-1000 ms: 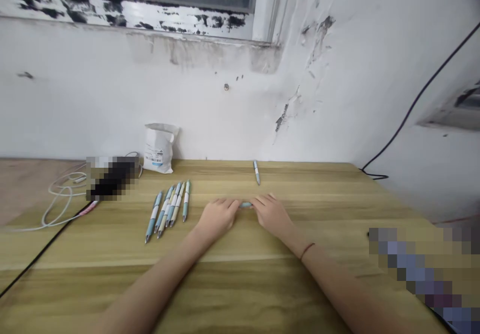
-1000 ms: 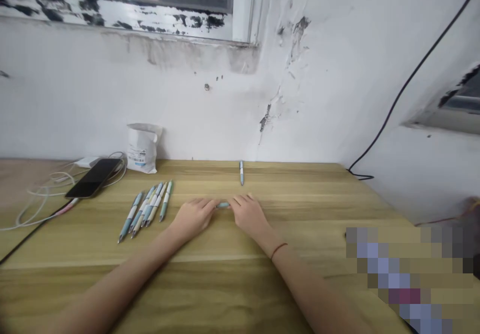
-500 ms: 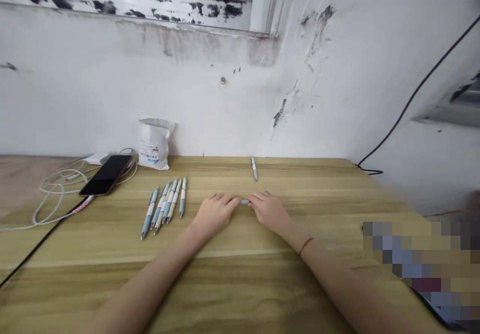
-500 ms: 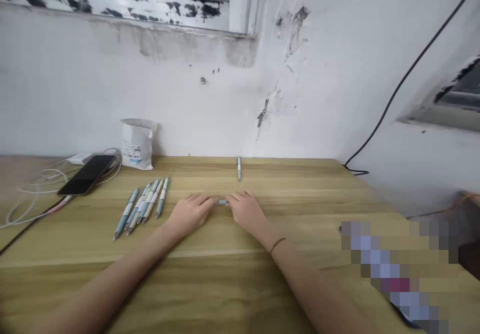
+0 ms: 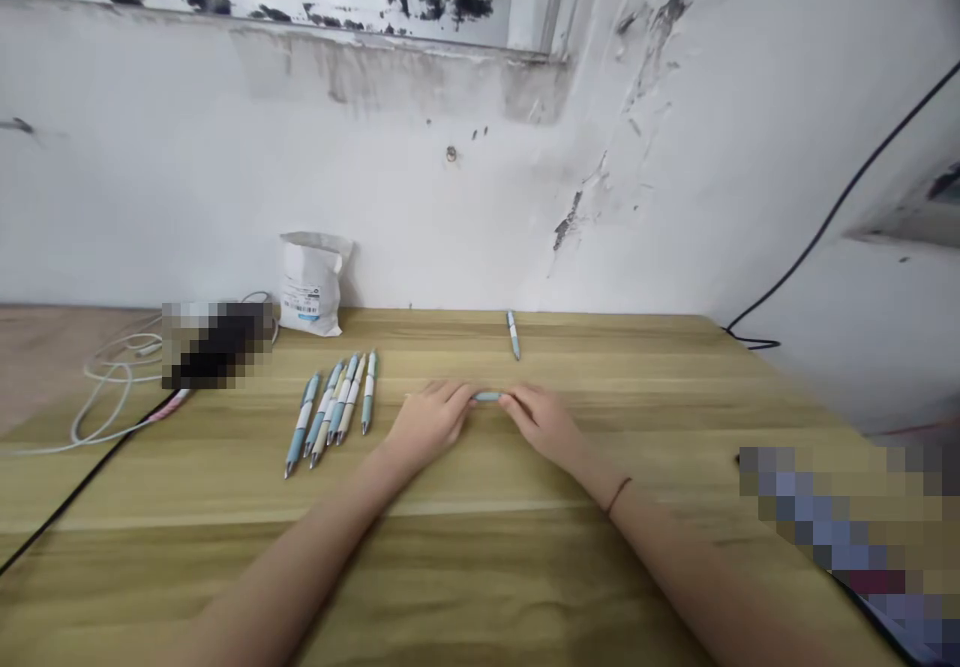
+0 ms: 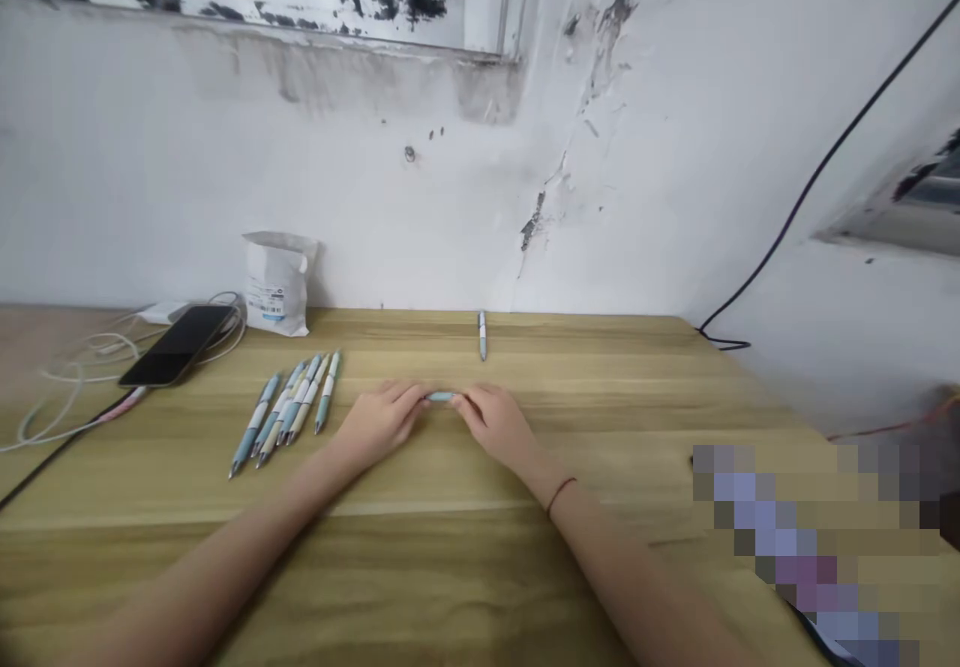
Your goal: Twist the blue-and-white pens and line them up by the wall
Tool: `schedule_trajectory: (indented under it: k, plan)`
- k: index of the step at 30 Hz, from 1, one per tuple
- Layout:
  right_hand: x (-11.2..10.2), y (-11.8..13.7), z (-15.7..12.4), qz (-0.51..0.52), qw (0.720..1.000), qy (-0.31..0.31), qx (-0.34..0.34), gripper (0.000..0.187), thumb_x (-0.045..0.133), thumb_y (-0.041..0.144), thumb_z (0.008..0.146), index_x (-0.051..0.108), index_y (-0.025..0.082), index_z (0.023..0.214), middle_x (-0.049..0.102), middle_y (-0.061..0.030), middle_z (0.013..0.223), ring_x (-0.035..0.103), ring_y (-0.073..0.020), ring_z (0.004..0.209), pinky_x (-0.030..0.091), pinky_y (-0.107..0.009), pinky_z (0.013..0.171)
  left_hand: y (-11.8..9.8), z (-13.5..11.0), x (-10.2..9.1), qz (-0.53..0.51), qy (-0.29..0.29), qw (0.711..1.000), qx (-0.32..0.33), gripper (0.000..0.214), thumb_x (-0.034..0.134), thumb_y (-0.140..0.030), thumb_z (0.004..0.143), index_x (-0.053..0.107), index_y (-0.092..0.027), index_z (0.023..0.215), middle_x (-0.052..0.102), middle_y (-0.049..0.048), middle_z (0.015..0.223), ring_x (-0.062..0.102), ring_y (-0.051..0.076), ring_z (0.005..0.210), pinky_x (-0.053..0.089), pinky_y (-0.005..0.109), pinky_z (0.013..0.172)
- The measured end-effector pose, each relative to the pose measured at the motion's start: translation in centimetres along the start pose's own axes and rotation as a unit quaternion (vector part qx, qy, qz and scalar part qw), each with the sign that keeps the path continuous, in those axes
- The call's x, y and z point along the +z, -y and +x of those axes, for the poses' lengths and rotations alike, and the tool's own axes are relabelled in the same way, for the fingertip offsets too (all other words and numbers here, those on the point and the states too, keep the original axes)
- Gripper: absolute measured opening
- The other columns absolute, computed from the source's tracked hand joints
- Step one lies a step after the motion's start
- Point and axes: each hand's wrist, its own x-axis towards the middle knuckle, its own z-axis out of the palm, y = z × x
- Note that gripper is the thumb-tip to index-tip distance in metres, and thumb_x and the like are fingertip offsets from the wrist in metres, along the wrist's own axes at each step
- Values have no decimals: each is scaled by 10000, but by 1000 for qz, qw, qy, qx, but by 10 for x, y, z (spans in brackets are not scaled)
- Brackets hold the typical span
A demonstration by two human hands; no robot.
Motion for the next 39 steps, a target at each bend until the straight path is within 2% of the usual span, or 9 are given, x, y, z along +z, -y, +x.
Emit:
schedule_trajectory:
  k: [3,7,12,18,24,27,30,35,39]
  plan:
    - [6,-1,-1,48,998,-17,23,218,425,285,905,597,202,801,620,-25,731,565,-166,683,422,-283,640,-1,0,2,-1,-7,1000,-6,248,372,-205,915,524,-193,1112,632,56,1011,586,180,902,459,303,783]
    - [9,-3,-1,121,990,-35,61,262,515,346,853,559,210,1072,650,-36,857,594,-171,746,461,-295,694,-2,0,1,-11,16,1000,-20,303,381,-168,897,494,-215,1174,630,49,998,588,173,900,467,290,783]
    - [8,-3,0,127,989,-7,80,312,376,355,918,608,195,786,613,-13,675,558,-147,622,433,-270,606,-4,0,-1,3,61,998,-13,499,403,-74,817,433,-277,1271,603,35,1054,578,173,914,472,277,778]
    - [10,-3,1,155,985,-43,62,258,484,350,861,558,193,1052,627,-36,837,561,-145,666,446,-261,593,-9,0,-2,0,89,994,-66,353,356,-255,913,451,-305,1249,594,27,1005,600,151,810,469,233,649]
    - [9,-3,1,99,993,-12,67,323,412,361,902,577,191,682,565,-4,614,501,-137,575,399,-260,564,-8,-2,4,-4,73,996,-57,313,327,-401,933,514,-291,1158,569,23,1086,612,159,847,469,228,632]
    - [10,-3,0,116,991,-33,60,189,486,342,865,603,194,865,603,-15,715,524,-143,619,415,-257,582,-6,-2,5,-3,72,996,-59,310,329,-385,936,508,-265,1160,571,35,1090,614,155,839,472,225,633]
    - [10,-2,0,124,988,-46,79,303,552,371,820,565,188,1061,617,-19,762,529,-145,610,427,-264,575,-6,-2,4,-17,61,996,-61,318,318,-362,944,474,-252,1198,587,41,1074,613,154,855,478,231,667]
    - [10,-2,2,131,988,-22,79,245,430,344,889,625,197,865,638,-21,729,554,-152,637,434,-274,603,-7,-2,2,-25,53,997,-53,324,329,-333,942,462,-270,1231,617,39,1021,614,151,839,480,232,684]
    - [12,-4,1,166,980,-45,98,203,475,325,859,598,184,940,663,-34,781,589,-155,651,454,-274,591,-5,-1,3,-31,52,997,-50,316,315,-296,943,484,-258,1208,623,35,1024,605,159,868,487,262,735]
